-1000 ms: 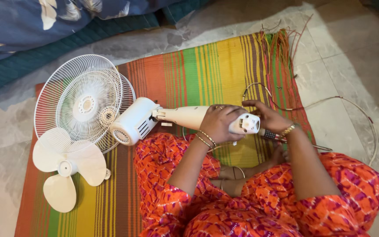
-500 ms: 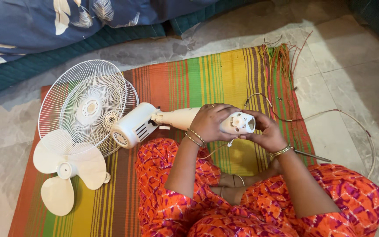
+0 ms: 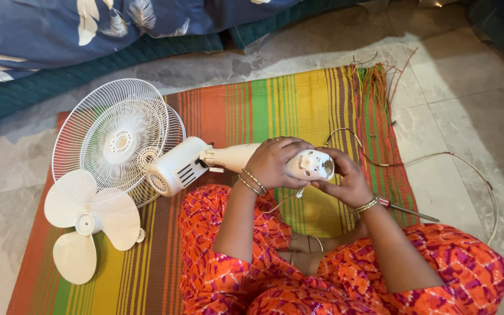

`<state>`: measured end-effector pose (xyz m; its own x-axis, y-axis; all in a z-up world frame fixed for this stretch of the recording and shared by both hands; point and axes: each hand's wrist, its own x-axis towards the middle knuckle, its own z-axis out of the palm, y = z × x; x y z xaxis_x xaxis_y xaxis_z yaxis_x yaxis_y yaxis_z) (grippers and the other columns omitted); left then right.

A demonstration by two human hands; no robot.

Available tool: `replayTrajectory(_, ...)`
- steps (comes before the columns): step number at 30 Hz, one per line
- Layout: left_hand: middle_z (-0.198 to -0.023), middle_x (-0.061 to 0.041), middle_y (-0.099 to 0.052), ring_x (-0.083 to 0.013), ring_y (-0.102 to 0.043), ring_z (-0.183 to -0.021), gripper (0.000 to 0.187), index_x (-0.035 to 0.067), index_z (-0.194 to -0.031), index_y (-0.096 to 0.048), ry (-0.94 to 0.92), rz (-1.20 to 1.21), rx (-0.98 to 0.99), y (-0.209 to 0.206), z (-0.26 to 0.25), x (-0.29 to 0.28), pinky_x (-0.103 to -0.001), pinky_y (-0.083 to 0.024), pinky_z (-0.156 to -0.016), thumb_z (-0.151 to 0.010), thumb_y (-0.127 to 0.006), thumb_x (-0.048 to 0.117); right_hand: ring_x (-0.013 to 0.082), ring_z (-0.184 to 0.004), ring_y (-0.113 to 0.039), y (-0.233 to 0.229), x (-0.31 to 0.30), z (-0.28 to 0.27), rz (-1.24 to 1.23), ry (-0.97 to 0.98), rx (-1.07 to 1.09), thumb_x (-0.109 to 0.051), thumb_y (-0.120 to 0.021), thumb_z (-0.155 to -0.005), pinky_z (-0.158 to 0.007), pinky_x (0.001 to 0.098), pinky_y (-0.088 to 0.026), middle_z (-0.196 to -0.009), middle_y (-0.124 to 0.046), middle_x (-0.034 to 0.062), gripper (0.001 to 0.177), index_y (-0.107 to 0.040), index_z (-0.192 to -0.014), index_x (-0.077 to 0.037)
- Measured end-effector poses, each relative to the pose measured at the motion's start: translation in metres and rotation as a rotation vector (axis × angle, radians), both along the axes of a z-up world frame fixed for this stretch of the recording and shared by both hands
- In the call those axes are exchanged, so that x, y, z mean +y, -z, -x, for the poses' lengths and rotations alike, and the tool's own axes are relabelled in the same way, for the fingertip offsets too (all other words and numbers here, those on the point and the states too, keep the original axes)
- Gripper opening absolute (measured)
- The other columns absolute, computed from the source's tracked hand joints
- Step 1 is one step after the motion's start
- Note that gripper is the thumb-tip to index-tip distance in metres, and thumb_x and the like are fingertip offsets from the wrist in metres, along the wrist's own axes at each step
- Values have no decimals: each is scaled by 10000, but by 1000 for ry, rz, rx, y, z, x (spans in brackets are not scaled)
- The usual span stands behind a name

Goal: The person sits on a mat and uses a screwdriver to disassemble and reassemble the plastic housing of a white electric fan. They remove screws from the fan body, separate the casing halves, and then reattach them.

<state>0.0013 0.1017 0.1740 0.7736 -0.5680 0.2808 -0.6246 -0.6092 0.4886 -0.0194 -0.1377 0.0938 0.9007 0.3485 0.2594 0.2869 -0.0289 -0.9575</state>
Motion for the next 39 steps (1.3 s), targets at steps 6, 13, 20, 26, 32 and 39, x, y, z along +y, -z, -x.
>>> replayTrajectory(6, -1185, -49, -668, -281, -639, -1121, 725, 155, -1202, -640, -1, 1, -23, -12, 7, 3, -428, -508, -962, -568, -905, 388, 290, -1310, -564, -25, 11, 12, 219, 126, -284, -79, -859, -722, -967, 371, -544, -1410, -559, 162, 732, -514, -1364, -17)
replayTrajectory(13, -1181, -72, -660, -292, -634, -1129, 713, 128, -1173, -624, -7, 13, -87, -14, 7, 2, -439, -505, -1005, -558, -898, 362, 330, -1279, -578, -36, 30, 44, 352, 449, -441, -124, -828, -778, -1054, 422, -518, -1448, -489, 178, 509, -566, -1209, -52)
replayTrajectory(20, -1188, -78, -648, -296, -628, -1128, 711, 131, -1178, -607, -21, 36, -169, -8, 12, 1, -438, -505, -970, -576, -909, 358, 344, -1428, -423, -28, 37, 57, 209, 379, -95, -85, -752, -807, -1079, 415, -430, -1628, -317, 208, 531, -599, -1302, 32)
replayTrajectory(26, -1227, -72, -619, -290, -608, -1155, 799, 137, -1217, -584, -75, -19, -182, 12, 20, -12, -447, -477, -977, -530, -923, 366, 219, -1447, -381, -7, 24, 43, -275, 182, 468, -133, -672, -867, -1107, 360, -362, -1642, -306, 93, 404, -631, -1218, 63)
replayTrajectory(32, -1248, -67, -600, -289, -589, -1183, 861, 127, -1245, -571, -123, -37, -236, 25, 27, -21, -479, -446, -1023, -506, -932, 379, 240, -1216, -551, 3, 29, 43, -648, 174, 639, -7, -592, -843, -1070, 377, -409, -1248, -613, 126, 428, -581, -1268, 43)
replayTrajectory(39, -1273, -53, -588, -289, -581, -1209, 876, 134, -1266, -565, -155, 4, -273, 33, 37, -24, -480, -431, -1061, -509, -942, 360, 200, -1204, -560, 16, 30, 48, -738, 167, 610, 25, -504, -820, -1053, 348, -411, -1226, -620, 96, 424, -558, -1240, 12)
